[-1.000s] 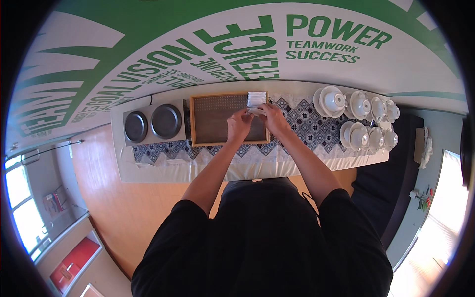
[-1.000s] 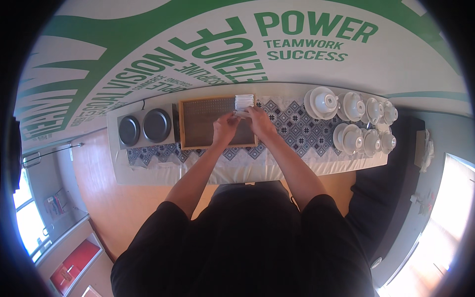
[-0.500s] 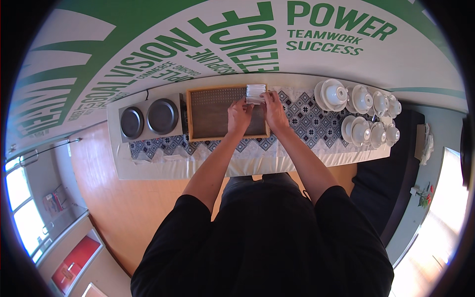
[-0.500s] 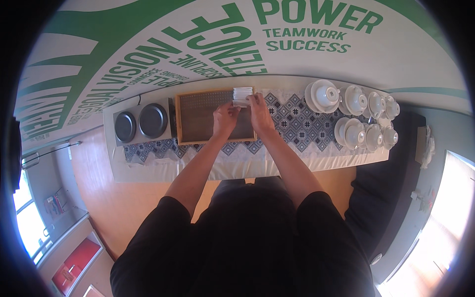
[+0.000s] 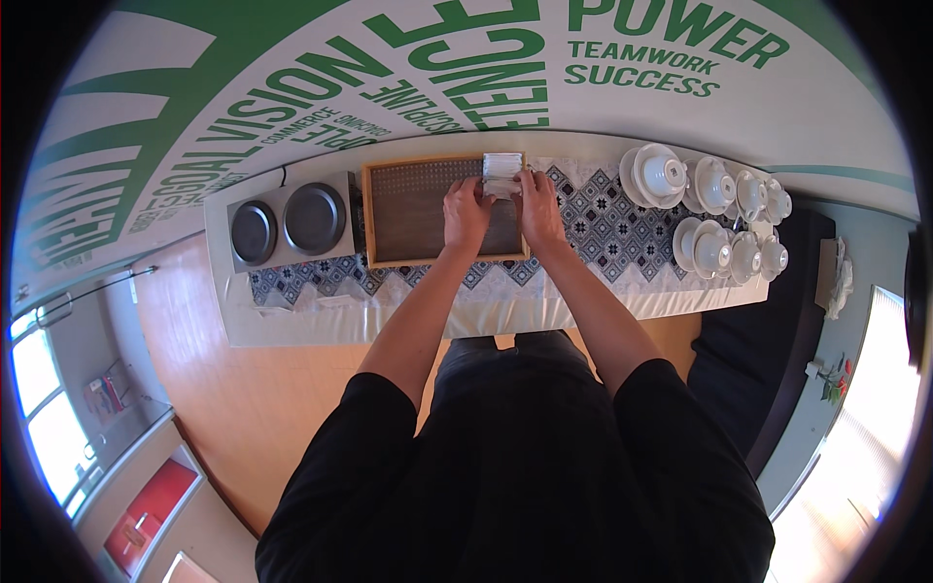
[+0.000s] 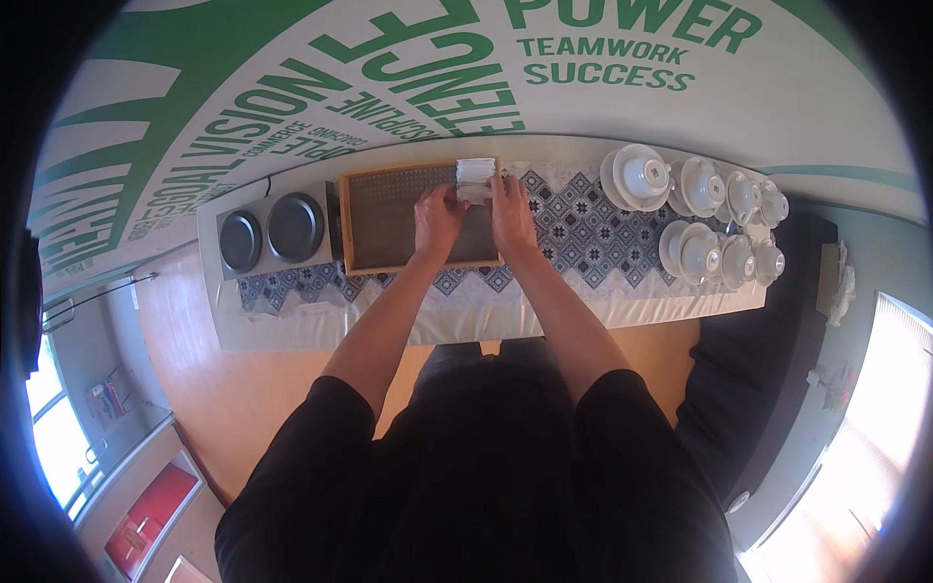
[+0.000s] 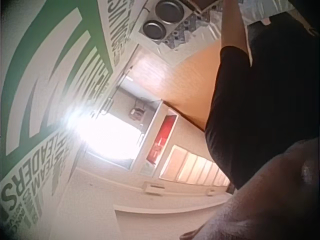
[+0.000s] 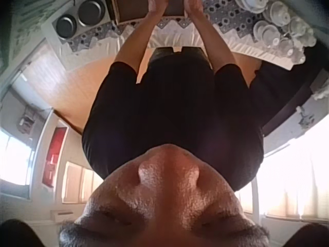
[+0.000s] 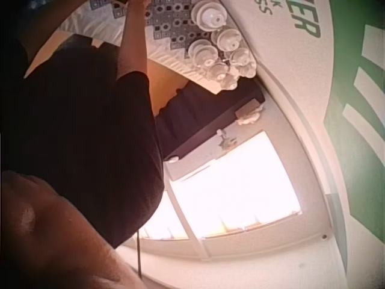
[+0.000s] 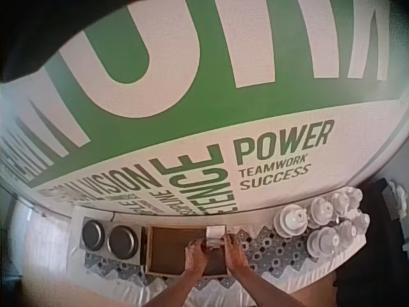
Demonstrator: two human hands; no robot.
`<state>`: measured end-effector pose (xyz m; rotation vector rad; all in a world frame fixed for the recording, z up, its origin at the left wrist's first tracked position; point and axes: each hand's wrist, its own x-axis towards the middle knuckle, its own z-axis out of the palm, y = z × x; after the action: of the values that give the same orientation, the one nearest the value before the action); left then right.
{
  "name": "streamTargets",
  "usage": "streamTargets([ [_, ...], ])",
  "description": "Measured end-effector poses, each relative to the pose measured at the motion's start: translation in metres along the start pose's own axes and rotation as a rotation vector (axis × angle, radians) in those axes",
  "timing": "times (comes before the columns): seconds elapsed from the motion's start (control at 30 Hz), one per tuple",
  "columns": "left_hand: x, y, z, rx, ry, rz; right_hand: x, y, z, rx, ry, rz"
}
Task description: The person organizes small white and red packets by taking them out of a plastic bag in a box and arranging them into a stack in a wooden tray on a table.
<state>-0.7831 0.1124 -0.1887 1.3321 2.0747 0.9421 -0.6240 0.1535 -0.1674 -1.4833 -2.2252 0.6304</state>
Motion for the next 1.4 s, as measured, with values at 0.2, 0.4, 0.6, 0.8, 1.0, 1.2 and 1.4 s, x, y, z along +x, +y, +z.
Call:
streamTargets([
  [0.2,0.001,-0.004,0.003,-0.045,-0.005,-0.015,0.000,0.000,0.002,-0.011,0.005,0.053],
  [0.4,0.001,0.000,-0.001,-0.103,0.007,-0.008,0.002,-0.001,0.001,-0.008,-0.005,0.066],
  [0.6,0.002,0.000,0.000,-0.082,-0.006,-0.053,0.002,-0.002,0.002,0.008,0.056,0.064],
  [0.8,0.000,0.001,-0.002,-0.013,-0.005,-0.079,0.001,-0.003,0.003,0.005,0.048,0.066],
  [1.0,-0.001,0.004,-0.001,-0.022,-0.051,-0.097,0.000,-0.005,-0.004,-0.070,-0.007,0.080],
  [1.2,-0.013,-0.014,-0.007,-0.030,0.050,0.042,-0.016,-0.025,-0.054,0.138,0.102,-0.111],
  [1.4,-0.061,-0.003,-0.035,-0.176,-0.034,0.103,-0.123,0.034,-0.123,0.050,0.032,0.015],
])
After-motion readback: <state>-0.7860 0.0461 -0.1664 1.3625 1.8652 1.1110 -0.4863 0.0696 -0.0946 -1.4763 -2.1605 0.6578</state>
